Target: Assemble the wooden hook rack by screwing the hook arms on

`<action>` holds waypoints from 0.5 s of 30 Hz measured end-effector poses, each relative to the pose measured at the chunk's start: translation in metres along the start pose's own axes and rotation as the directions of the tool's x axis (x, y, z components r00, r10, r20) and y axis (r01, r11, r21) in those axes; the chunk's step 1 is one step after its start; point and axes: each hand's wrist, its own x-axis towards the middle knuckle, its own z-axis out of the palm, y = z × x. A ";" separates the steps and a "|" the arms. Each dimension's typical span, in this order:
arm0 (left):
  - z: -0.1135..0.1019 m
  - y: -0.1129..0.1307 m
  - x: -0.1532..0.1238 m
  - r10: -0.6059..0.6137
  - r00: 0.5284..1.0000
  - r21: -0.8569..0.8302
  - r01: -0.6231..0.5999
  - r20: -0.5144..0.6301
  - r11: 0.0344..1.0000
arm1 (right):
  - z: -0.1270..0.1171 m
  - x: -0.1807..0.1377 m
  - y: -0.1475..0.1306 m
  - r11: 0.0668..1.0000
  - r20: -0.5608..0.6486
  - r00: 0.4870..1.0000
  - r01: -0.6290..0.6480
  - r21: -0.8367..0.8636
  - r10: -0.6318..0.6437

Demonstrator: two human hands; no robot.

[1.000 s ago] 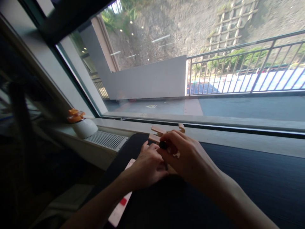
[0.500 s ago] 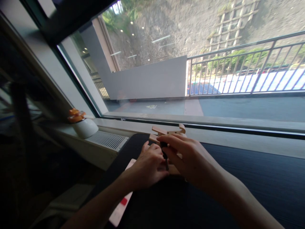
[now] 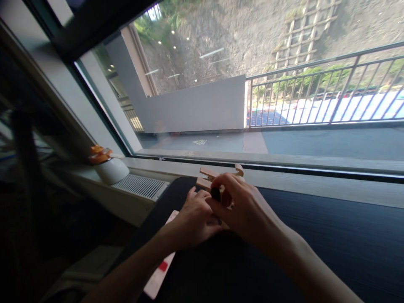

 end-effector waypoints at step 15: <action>0.000 -0.003 0.001 0.015 1.000 0.055 -0.016 0.017 0.998 | -0.008 0.000 0.011 0.999 0.111 0.993 0.035 -0.002 -0.035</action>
